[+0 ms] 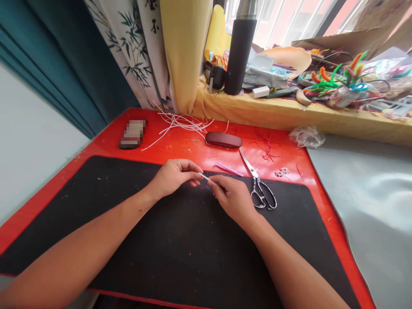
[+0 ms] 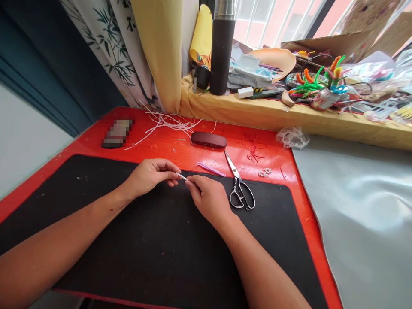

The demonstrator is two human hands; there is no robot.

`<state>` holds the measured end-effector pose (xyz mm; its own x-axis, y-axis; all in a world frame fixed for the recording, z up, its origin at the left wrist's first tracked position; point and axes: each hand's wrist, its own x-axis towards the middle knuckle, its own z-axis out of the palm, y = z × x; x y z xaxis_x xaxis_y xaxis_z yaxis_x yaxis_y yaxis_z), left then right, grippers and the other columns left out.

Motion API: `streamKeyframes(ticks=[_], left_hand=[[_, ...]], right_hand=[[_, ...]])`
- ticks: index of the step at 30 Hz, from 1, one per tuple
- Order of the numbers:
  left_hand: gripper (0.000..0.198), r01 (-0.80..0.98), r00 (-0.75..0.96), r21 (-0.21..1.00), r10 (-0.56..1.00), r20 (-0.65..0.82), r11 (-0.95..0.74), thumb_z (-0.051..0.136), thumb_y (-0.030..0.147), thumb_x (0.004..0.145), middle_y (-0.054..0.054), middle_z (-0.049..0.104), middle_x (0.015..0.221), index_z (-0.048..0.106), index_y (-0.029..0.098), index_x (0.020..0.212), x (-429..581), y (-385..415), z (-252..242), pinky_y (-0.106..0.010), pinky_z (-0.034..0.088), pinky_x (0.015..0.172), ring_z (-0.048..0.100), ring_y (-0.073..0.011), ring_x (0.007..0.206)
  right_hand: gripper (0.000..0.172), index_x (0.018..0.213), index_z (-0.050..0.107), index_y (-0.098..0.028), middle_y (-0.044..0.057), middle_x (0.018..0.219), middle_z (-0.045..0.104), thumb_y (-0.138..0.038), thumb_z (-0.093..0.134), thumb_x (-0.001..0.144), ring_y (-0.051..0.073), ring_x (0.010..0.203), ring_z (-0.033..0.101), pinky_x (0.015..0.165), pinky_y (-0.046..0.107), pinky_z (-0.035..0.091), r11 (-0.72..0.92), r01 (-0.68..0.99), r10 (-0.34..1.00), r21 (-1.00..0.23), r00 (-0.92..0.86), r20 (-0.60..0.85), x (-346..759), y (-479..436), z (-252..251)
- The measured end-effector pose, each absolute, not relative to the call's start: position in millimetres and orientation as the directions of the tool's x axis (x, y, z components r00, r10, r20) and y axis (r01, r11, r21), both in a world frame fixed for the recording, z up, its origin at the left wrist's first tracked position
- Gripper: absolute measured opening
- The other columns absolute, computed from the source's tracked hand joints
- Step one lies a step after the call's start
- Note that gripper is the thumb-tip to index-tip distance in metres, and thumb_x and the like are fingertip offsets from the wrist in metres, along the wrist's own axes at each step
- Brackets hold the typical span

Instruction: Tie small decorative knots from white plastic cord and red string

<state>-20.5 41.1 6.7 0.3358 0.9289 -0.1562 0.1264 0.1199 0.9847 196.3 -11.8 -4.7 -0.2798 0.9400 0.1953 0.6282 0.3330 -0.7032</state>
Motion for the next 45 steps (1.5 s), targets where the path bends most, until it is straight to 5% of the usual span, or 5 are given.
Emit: streamKeyframes(ticks=[22, 45], left_hand=[[0.03, 0.132, 0.328, 0.981, 0.928, -0.179, 0.143, 0.092, 0.038, 0.071, -0.007, 0.081, 0.077, 0.08, 0.015, 0.085, -22.7, 42.5, 7.6, -0.03, 0.063, 0.066, 0.075, -0.0188, 0.064], [0.036, 0.044, 0.176, 0.992, 0.977, -0.121, 0.115, 0.096, 0.038, 0.063, -0.008, 0.08, 0.076, 0.078, 0.014, 0.083, -33.4, 55.4, 11.7, -0.029, 0.063, 0.064, 0.076, -0.0203, 0.067]], right_hand=[[0.021, 0.108, 0.078, -0.023, 0.004, 0.089, 0.08, -0.028, 0.058, 0.105, 0.019, 0.073, 0.072, 0.071, 0.027, 0.048, 0.338, 0.63, 0.937, -0.699, -0.29, 0.192, 196.0, -12.7, -6.0], [0.024, 0.093, 0.076, -0.021, -0.001, 0.067, 0.07, -0.029, 0.056, 0.104, 0.016, 0.06, 0.066, 0.063, 0.027, 0.047, 0.227, 0.514, 0.972, -0.827, -0.174, 0.158, 201.0, -7.9, -7.0]])
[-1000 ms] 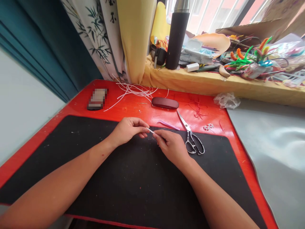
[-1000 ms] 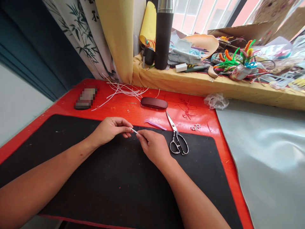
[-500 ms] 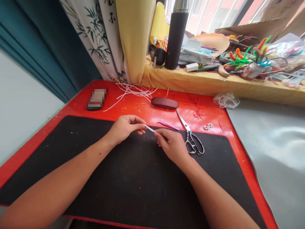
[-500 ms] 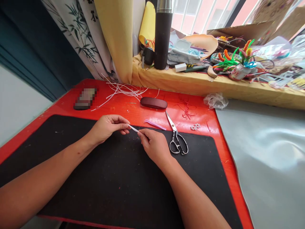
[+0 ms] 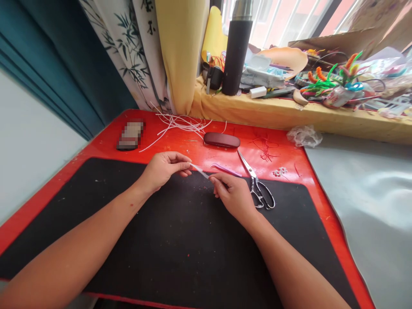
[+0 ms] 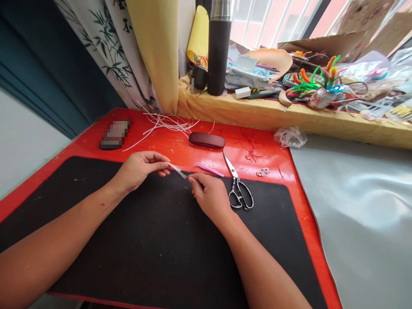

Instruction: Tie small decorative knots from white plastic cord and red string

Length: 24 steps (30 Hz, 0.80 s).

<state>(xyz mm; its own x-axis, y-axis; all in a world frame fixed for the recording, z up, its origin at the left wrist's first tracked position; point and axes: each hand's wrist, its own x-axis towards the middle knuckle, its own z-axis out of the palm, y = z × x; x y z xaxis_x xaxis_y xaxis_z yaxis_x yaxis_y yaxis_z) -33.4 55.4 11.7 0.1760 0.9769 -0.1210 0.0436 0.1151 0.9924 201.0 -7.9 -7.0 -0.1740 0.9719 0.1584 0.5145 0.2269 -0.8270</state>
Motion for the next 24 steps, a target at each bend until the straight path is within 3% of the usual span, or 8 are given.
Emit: streamKeyframes(ticks=[5, 9, 17, 24], left_hand=[[0.038, 0.041, 0.112, 0.996, 0.99, -0.087, 0.082, 0.096, 0.039, 0.063, -0.007, 0.079, 0.075, 0.078, 0.014, 0.083, -36.9, 58.7, 12.9, -0.03, 0.063, 0.065, 0.076, -0.02, 0.067], [0.036, 0.088, 0.145, 0.994, 0.987, -0.073, 0.061, 0.094, 0.04, 0.068, -0.009, 0.08, 0.08, 0.079, 0.014, 0.087, -36.9, 55.5, 11.4, -0.031, 0.063, 0.067, 0.076, -0.0209, 0.069], [0.027, 0.228, 0.219, 0.974, 0.974, -0.054, 0.002, 0.087, 0.04, 0.078, -0.006, 0.081, 0.08, 0.08, 0.017, 0.091, -25.3, 38.2, 13.1, -0.032, 0.063, 0.073, 0.077, -0.021, 0.07], [0.018, 0.211, 0.249, 0.977, 0.968, -0.019, -0.035, 0.081, 0.034, 0.082, -0.004, 0.081, 0.083, 0.081, 0.019, 0.092, -14.4, 23.9, 15.1, -0.03, 0.063, 0.075, 0.077, -0.0194, 0.073]], right_hand=[[0.025, 0.095, 0.074, -0.02, 0.001, 0.07, 0.07, -0.037, 0.057, 0.102, 0.016, 0.057, 0.067, 0.058, 0.027, 0.052, 0.145, 0.355, 0.989, -0.924, -0.058, 0.134, 203.2, -3.5, -13.4], [0.033, 0.117, 0.073, -0.017, 0.005, 0.083, 0.073, -0.044, 0.061, 0.101, 0.016, 0.06, 0.069, 0.056, 0.027, 0.053, 0.115, 0.289, 0.993, -0.95, 0.0, 0.12, 203.7, -1.6, -13.3], [0.048, 0.14, 0.058, -0.023, 0.01, 0.124, 0.071, -0.038, 0.07, 0.096, 0.017, 0.081, 0.069, 0.067, 0.03, 0.055, 0.253, 0.477, 0.968, -0.842, -0.115, 0.225, 200.2, -7.9, -11.1], [0.04, 0.133, 0.065, -0.024, 0.01, 0.122, 0.074, -0.035, 0.073, 0.096, 0.019, 0.081, 0.071, 0.071, 0.032, 0.056, 0.275, 0.565, 0.961, -0.778, -0.151, 0.23, 198.2, -10.5, -14.7]])
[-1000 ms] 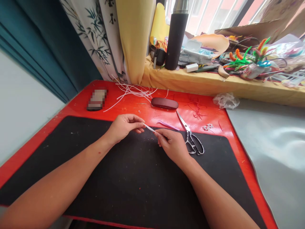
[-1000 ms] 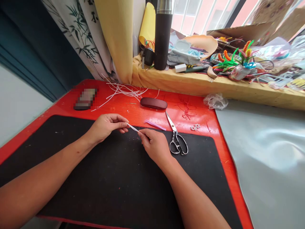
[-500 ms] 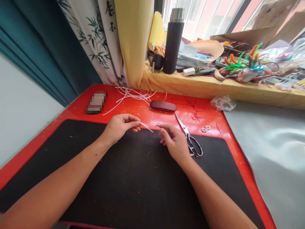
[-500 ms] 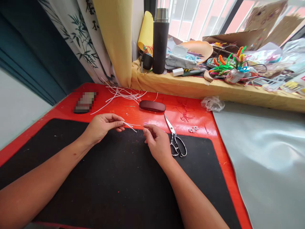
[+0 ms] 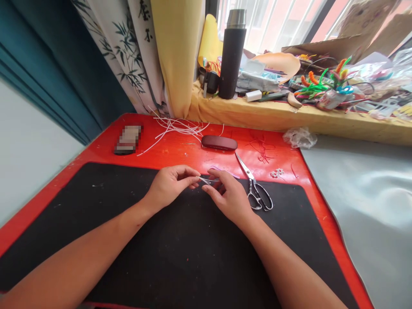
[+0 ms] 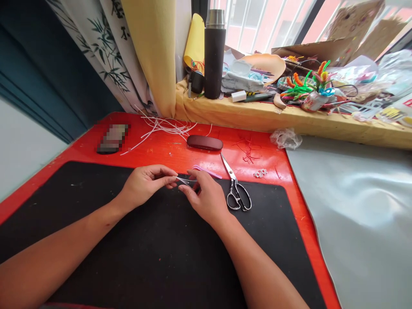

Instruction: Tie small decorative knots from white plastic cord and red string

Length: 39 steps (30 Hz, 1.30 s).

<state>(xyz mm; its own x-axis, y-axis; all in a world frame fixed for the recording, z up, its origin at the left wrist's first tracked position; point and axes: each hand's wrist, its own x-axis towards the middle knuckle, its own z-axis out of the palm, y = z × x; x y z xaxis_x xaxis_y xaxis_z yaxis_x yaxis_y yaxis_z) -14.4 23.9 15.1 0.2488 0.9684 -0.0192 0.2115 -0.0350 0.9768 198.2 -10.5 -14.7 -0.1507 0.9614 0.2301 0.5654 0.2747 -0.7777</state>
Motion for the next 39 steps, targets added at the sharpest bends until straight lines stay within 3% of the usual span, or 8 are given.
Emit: streamKeyframes(ticks=[5, 9, 20, 26, 32, 39], left_hand=[[0.018, 0.179, 0.234, 0.983, 0.972, -0.014, -0.029, 0.082, 0.034, 0.081, -0.005, 0.082, 0.083, 0.08, 0.018, 0.09, -12.3, 24.2, 15.1, -0.03, 0.063, 0.074, 0.077, -0.0196, 0.071], [0.022, 0.154, 0.232, 0.988, 0.973, -0.02, -0.016, 0.084, 0.036, 0.08, -0.005, 0.081, 0.082, 0.08, 0.018, 0.091, -12.6, 25.3, 12.1, -0.03, 0.063, 0.073, 0.077, -0.0196, 0.071], [0.029, 0.023, 0.243, 0.996, 0.966, -0.089, 0.086, 0.09, 0.038, 0.074, -0.006, 0.082, 0.082, 0.079, 0.016, 0.09, -12.6, 29.8, 4.2, -0.03, 0.063, 0.071, 0.078, -0.0205, 0.072], [0.027, 0.053, 0.239, 0.996, 0.967, -0.082, 0.071, 0.089, 0.035, 0.075, -0.006, 0.082, 0.081, 0.08, 0.015, 0.09, -14.7, 32.3, 3.2, -0.028, 0.062, 0.071, 0.077, -0.0182, 0.069], [0.033, 0.027, 0.208, 0.996, 0.974, -0.093, 0.089, 0.092, 0.039, 0.071, -0.007, 0.082, 0.08, 0.08, 0.015, 0.089, -16.2, 35.7, 4.0, -0.032, 0.063, 0.071, 0.077, -0.0211, 0.069], [0.028, 0.082, 0.181, 0.996, 0.982, -0.057, 0.043, 0.09, 0.038, 0.073, -0.006, 0.081, 0.079, 0.079, 0.016, 0.088, -15.1, 32.5, 11.1, -0.032, 0.064, 0.075, 0.078, -0.0204, 0.071]], right_hand=[[0.029, 0.123, 0.072, -0.022, 0.007, 0.104, 0.079, -0.031, 0.073, 0.096, 0.019, 0.076, 0.071, 0.072, 0.031, 0.055, 0.3, 0.594, 0.953, -0.746, -0.159, 0.256, 198.3, -9.7, -15.1], [0.016, 0.111, 0.077, -0.023, 0.005, 0.1, 0.082, -0.026, 0.065, 0.101, 0.021, 0.087, 0.075, 0.08, 0.03, 0.054, 0.343, 0.588, 0.939, -0.733, -0.216, 0.267, 199.0, -8.9, -13.1], [0.02, 0.103, 0.079, -0.024, 0.001, 0.086, 0.081, -0.026, 0.06, 0.105, 0.018, 0.074, 0.074, 0.071, 0.026, 0.049, 0.33, 0.572, 0.943, -0.751, -0.242, 0.23, 199.0, -9.2, -11.3], [0.02, 0.1, 0.079, -0.024, 0.0, 0.083, 0.08, -0.027, 0.059, 0.105, 0.017, 0.069, 0.072, 0.068, 0.025, 0.047, 0.315, 0.587, 0.947, -0.746, -0.25, 0.203, 199.3, -8.7, -10.8], [0.024, 0.095, 0.078, -0.023, 0.0, 0.078, 0.078, -0.028, 0.057, 0.106, 0.017, 0.067, 0.071, 0.067, 0.026, 0.045, 0.315, 0.589, 0.948, -0.744, -0.235, 0.215, 199.3, -9.4, -10.6], [0.021, 0.102, 0.078, -0.023, 0.002, 0.089, 0.08, -0.03, 0.057, 0.105, 0.019, 0.074, 0.072, 0.069, 0.027, 0.047, 0.304, 0.591, 0.95, -0.747, -0.243, 0.194, 198.6, -9.4, -7.6]])
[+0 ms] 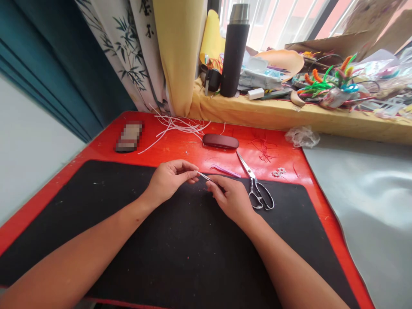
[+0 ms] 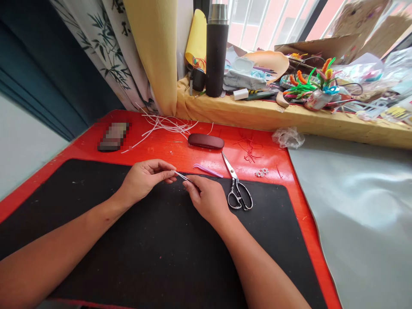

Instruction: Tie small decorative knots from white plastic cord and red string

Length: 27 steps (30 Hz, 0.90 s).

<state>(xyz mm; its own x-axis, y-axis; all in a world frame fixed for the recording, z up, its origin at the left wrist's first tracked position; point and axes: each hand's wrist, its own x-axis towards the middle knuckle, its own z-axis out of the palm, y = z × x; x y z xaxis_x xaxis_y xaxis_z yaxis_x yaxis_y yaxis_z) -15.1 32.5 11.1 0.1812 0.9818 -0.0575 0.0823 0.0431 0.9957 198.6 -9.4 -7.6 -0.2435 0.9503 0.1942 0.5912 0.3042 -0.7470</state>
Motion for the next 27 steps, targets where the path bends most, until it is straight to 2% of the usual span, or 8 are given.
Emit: streamKeyframes(ticks=[4, 10, 19, 27], left_hand=[[0.025, 0.102, 0.186, 0.995, 0.982, -0.039, 0.02, 0.088, 0.037, 0.075, -0.005, 0.081, 0.078, 0.079, 0.017, 0.087, -13.5, 29.1, 14.8, -0.033, 0.064, 0.077, 0.078, -0.0211, 0.073], [0.027, 0.078, 0.187, 0.995, 0.98, -0.071, 0.057, 0.09, 0.037, 0.073, -0.005, 0.081, 0.078, 0.079, 0.017, 0.088, -14.4, 31.5, 11.9, -0.033, 0.064, 0.076, 0.078, -0.0204, 0.071], [0.037, -0.075, 0.194, 0.983, 0.969, -0.152, 0.169, 0.097, 0.037, 0.064, -0.008, 0.08, 0.078, 0.079, 0.014, 0.086, -14.3, 36.5, 7.3, -0.031, 0.064, 0.068, 0.077, -0.021, 0.07], [0.035, -0.051, 0.179, 0.987, 0.973, -0.143, 0.154, 0.096, 0.036, 0.065, -0.007, 0.08, 0.077, 0.079, 0.014, 0.086, -15.3, 37.8, 8.1, -0.033, 0.064, 0.069, 0.077, -0.0217, 0.07]], right_hand=[[0.02, 0.108, 0.077, -0.024, 0.003, 0.092, 0.081, -0.031, 0.059, 0.104, 0.019, 0.078, 0.073, 0.071, 0.027, 0.047, 0.298, 0.575, 0.952, -0.762, -0.242, 0.19, 198.5, -9.1, -8.5], [0.022, 0.097, 0.078, -0.023, 0.001, 0.082, 0.078, -0.027, 0.058, 0.105, 0.016, 0.07, 0.07, 0.069, 0.026, 0.045, 0.3, 0.578, 0.951, -0.759, -0.24, 0.193, 199.3, -8.8, -9.9], [0.026, 0.088, 0.075, -0.022, -0.001, 0.075, 0.076, -0.027, 0.056, 0.106, 0.016, 0.066, 0.069, 0.067, 0.025, 0.044, 0.302, 0.587, 0.951, -0.751, -0.244, 0.192, 199.3, -8.6, -9.5], [0.028, 0.087, 0.074, -0.022, 0.0, 0.075, 0.076, -0.029, 0.055, 0.106, 0.016, 0.066, 0.069, 0.067, 0.025, 0.045, 0.302, 0.577, 0.95, -0.759, -0.246, 0.192, 200.0, -8.5, -8.0]])
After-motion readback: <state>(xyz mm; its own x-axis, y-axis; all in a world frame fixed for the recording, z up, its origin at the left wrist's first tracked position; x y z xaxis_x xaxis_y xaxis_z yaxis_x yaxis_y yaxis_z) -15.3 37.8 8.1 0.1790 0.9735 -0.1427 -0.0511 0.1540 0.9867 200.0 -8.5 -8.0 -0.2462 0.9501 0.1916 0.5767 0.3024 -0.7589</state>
